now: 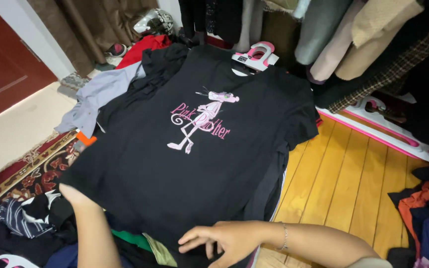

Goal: The person folds a black t-shirt with a Pink Panther graphic and places it on a pile. They then pick up a light blue and white polo shirt, fold it, and place it on top of the black t-shirt.

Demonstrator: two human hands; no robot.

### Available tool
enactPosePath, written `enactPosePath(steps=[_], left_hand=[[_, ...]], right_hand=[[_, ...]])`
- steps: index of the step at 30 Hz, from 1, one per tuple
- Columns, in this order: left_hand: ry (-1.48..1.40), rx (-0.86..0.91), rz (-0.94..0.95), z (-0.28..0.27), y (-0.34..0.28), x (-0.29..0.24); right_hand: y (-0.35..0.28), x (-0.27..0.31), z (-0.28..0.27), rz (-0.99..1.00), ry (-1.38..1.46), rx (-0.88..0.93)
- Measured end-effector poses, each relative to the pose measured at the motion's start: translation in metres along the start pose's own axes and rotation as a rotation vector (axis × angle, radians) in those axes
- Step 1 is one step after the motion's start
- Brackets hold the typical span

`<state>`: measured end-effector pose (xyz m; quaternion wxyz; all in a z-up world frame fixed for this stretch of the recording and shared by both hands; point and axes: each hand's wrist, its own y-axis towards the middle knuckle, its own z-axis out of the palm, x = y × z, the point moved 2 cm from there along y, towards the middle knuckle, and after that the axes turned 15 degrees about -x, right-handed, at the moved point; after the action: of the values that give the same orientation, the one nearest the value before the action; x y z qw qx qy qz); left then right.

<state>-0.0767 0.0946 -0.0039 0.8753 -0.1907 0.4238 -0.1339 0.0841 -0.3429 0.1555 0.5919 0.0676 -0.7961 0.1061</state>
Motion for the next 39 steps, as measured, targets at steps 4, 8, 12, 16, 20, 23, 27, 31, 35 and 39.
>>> enactPosePath(steps=[4, 8, 12, 16, 20, 23, 27, 31, 35, 39], left_hand=[[-0.021, 0.006, -0.02, -0.023, 0.039, -0.004], [0.231, -0.083, 0.331, -0.049, 0.116, 0.003], [0.913, -0.179, 1.241, -0.007, 0.089, -0.007], [0.843, 0.117, 1.146, 0.079, 0.031, 0.019], [0.823, 0.462, 0.967, 0.174, -0.069, 0.049], [0.936, 0.65, 0.951, 0.221, -0.12, 0.082], [0.976, 0.927, 0.945, 0.259, -0.132, 0.155], [1.281, 0.949, 1.232, 0.251, -0.147, 0.199], [1.409, 0.882, 1.469, 0.242, -0.149, 0.209], [1.447, 0.887, 1.435, 0.243, -0.154, 0.206]], right_hand=[[-0.009, 0.004, -0.011, -0.084, 0.147, 0.004], [-0.017, 0.003, -0.046, -0.065, -0.079, -0.345], [-0.024, -0.025, -0.102, -0.027, -0.176, -0.773], [-0.031, -0.07, -0.195, -0.195, -0.429, -1.034], [-0.048, -0.095, -0.289, -0.249, -0.856, -1.379], [-0.063, -0.128, -0.353, -0.181, -0.993, -1.531], [-0.071, -0.133, -0.383, 0.143, -1.026, -1.501], [-0.06, -0.102, -0.365, 0.498, -1.145, -1.372], [-0.049, -0.104, -0.365, 0.486, -1.217, -1.39], [-0.043, -0.106, -0.375, 0.302, -1.267, -1.409]])
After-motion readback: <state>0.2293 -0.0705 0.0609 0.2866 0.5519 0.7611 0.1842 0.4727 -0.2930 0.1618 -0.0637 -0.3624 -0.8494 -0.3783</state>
